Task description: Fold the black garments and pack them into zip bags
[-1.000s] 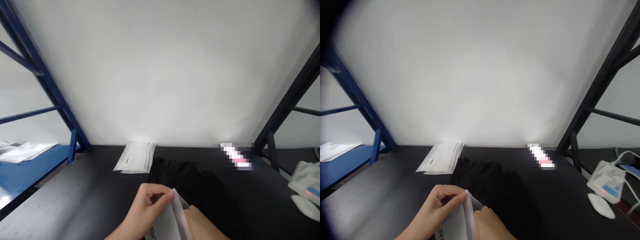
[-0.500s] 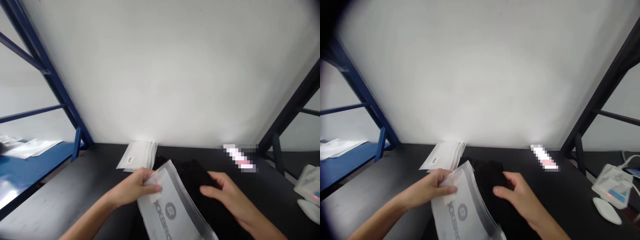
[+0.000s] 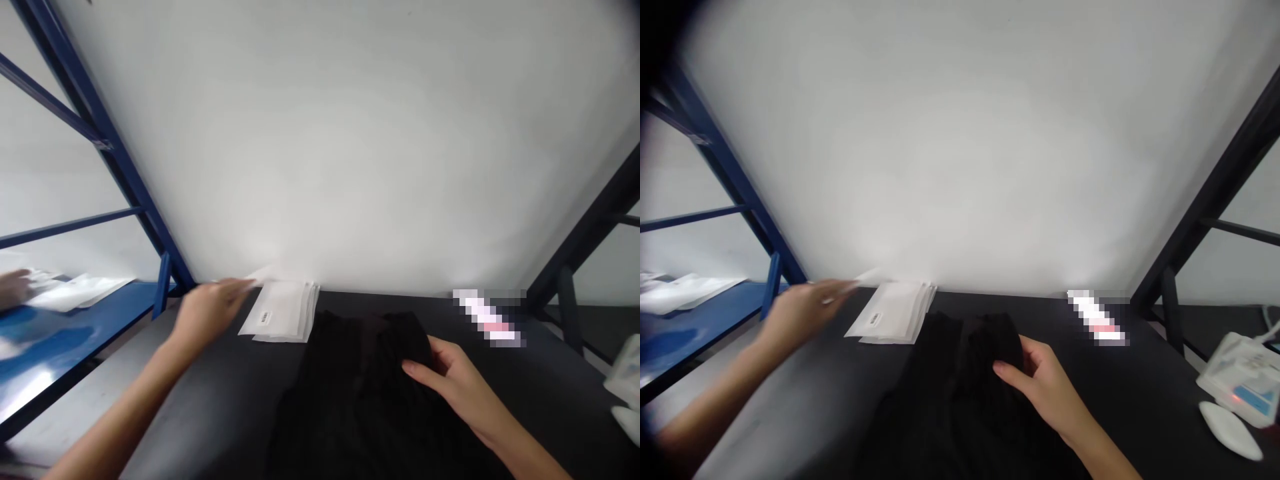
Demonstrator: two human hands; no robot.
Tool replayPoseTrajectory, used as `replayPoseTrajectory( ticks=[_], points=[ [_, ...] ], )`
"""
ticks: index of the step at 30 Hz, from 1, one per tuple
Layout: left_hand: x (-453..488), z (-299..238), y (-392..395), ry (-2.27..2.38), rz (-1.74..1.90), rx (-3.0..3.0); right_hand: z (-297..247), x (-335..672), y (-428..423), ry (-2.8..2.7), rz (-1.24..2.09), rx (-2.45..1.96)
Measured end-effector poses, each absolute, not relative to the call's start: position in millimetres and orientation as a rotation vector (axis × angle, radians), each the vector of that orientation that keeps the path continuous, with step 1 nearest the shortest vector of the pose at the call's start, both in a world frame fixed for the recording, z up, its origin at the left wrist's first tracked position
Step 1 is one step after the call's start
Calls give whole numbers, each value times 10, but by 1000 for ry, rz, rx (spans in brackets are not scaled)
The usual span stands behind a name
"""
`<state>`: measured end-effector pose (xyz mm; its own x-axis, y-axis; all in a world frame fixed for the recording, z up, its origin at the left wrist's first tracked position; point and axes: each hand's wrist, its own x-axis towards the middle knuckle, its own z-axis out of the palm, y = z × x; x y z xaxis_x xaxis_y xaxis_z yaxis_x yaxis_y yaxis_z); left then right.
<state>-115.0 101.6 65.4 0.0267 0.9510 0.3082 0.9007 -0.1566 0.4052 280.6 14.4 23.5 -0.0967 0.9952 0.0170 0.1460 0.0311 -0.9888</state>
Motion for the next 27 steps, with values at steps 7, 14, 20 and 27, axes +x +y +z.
replayPoseTrajectory(
  ticks=[7,14,20,27],
  points=[
    [-830,106,1148,1739,439,2419,141,2621,165,-1647,910,-1179],
    [-467,10,650,1405,839,1904,102,2430,85,-1917,100,-930],
    [194,-248,39,850,696,684,-18,2257,59,-2164,-314,-737],
    [112,-169,-31,1008,797,420,14,2188,-38,-2264,483,-995]
  ],
)
